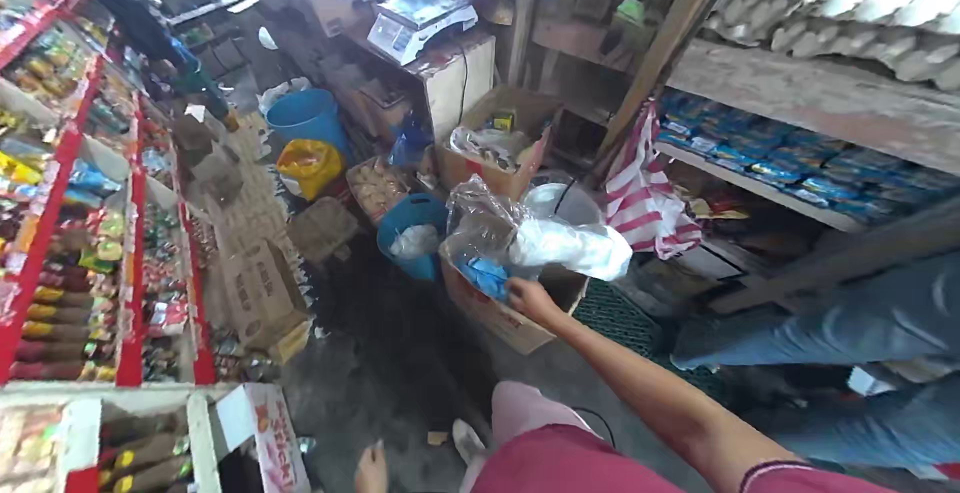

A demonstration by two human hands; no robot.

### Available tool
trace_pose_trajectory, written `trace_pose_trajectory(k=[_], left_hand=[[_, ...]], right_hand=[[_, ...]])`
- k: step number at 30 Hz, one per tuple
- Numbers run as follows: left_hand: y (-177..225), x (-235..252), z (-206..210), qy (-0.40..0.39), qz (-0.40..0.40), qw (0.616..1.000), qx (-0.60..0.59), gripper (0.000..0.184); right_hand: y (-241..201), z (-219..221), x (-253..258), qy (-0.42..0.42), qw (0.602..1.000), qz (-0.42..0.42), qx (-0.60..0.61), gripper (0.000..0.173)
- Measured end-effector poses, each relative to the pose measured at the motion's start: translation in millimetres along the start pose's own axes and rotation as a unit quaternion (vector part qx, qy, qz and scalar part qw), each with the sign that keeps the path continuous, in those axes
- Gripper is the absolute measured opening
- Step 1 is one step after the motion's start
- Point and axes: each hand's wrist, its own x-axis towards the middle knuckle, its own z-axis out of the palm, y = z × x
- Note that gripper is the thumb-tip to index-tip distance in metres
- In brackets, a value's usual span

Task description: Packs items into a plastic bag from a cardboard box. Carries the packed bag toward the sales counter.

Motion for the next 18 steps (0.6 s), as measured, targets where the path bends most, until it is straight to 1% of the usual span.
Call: trace_pose_trajectory(k=[1, 2, 4, 5, 7, 8, 9, 10, 13, 16, 18], left_hand=[[33.1, 31.1, -12.8, -0.004, 0.035, 0.999, -0.002, 0.045], [69.3, 58.7, -24.2, -0.011, 0.068, 0.998, -0.002, 0.043], [145.5, 105.4, -44.7, -0.024, 0.135, 0.991, -0.003, 0.042], [180.7, 126.7, -51.4, -0.030, 0.166, 0.986, -0.005, 0.042], [239.6, 160.2, -54.8, -0.049, 0.205, 0.977, -0.014, 0.041], [266.6, 174.1, -57.8, -0.061, 0.217, 0.974, -0.019, 0.040], [293.1, 188.8, -60.7, -0.068, 0.229, 0.971, -0.024, 0.040], [315.7, 200.9, -62.9, -0.079, 0.237, 0.968, -0.025, 0.039], [368.4, 228.2, -74.5, -0.128, 0.262, 0.956, -0.022, 0.037], [415.1, 259.2, -89.6, -0.144, 0.297, 0.944, -0.021, 0.034], [438.2, 280.8, -98.0, -0.148, 0.317, 0.937, -0.025, 0.033]], right_hand=[[-13.4, -15.6, 14.0, 0.050, 0.998, 0.024, 0.023, 0.034], [-25.5, -33.7, 28.8, 0.101, 0.993, 0.044, 0.041, 0.038], [-44.0, -70.9, 66.1, 0.206, 0.975, 0.057, 0.054, 0.049], [-49.8, -89.3, 89.3, 0.252, 0.965, 0.056, 0.054, 0.050], [-49.4, -121.8, 143.6, 0.310, 0.948, 0.045, 0.059, 0.044], [-45.5, -135.8, 176.4, 0.318, 0.945, 0.038, 0.065, 0.038], [-43.9, -149.9, 212.1, 0.315, 0.946, 0.036, 0.071, 0.035], [-43.4, -163.0, 247.2, 0.304, 0.950, 0.044, 0.064, 0.035], [-33.4, -175.3, 341.3, 0.239, 0.965, 0.106, -0.019, 0.042], [-19.3, -175.4, 411.8, 0.171, 0.964, 0.186, -0.087, 0.051], [-5.9, -178.2, 438.5, 0.139, 0.950, 0.253, -0.115, 0.061]])
